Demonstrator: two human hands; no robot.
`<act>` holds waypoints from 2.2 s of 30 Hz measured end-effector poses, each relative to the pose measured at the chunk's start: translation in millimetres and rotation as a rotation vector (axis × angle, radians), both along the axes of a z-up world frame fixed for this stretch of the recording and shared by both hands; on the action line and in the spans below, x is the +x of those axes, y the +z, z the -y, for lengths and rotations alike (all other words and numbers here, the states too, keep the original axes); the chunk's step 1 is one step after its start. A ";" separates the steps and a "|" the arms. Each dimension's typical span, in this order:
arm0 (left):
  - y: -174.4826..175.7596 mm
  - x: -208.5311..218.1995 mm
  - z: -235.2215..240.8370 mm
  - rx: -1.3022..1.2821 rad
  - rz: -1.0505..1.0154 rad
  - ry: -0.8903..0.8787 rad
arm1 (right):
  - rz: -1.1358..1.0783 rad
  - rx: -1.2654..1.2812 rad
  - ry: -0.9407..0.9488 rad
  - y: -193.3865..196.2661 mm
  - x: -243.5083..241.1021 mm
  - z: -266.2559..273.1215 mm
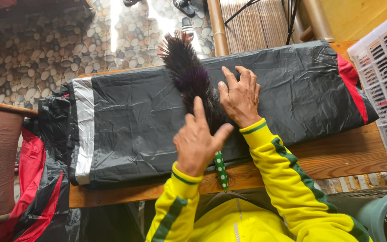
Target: The person unfolds a large black plastic sheet on a wooden table and smooths it out. They then use a feather duster to wipe the surface of the sheet, followed by folding the sheet neatly on the table.
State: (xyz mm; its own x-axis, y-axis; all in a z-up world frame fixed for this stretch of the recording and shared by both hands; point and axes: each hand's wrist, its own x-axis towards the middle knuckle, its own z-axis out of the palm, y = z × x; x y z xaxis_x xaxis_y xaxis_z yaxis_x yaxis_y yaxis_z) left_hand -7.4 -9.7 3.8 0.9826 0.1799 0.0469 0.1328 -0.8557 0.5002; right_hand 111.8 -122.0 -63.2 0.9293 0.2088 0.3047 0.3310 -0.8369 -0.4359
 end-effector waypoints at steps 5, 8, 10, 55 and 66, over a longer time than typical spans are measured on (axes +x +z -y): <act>-36.8 -9.1 29.9 0.022 -0.074 0.004 | 0.042 -0.053 -0.038 -27.4 1.8 -5.3; -49.5 -9.8 35.2 0.010 0.105 0.011 | 0.147 -0.132 -0.071 -36.4 0.5 -5.5; -51.2 -9.2 35.0 -0.017 0.176 -0.001 | 0.238 -0.141 -0.091 -42.8 3.3 -4.5; -77.5 70.8 -30.0 -0.349 0.395 0.036 | -0.352 0.922 0.276 -19.0 -2.1 -11.6; -112.9 77.8 -29.1 0.321 0.369 -0.044 | -0.356 0.655 0.086 -4.9 -14.1 -18.8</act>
State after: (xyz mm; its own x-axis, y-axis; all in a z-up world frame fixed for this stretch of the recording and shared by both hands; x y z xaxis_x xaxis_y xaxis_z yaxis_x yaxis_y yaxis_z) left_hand 70.5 19.4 -109.2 0.8962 0.0577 0.4400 -0.0439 -0.9751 0.2173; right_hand 97.7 -103.1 -68.1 0.9835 0.1642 0.0757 0.1295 -0.3473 -0.9288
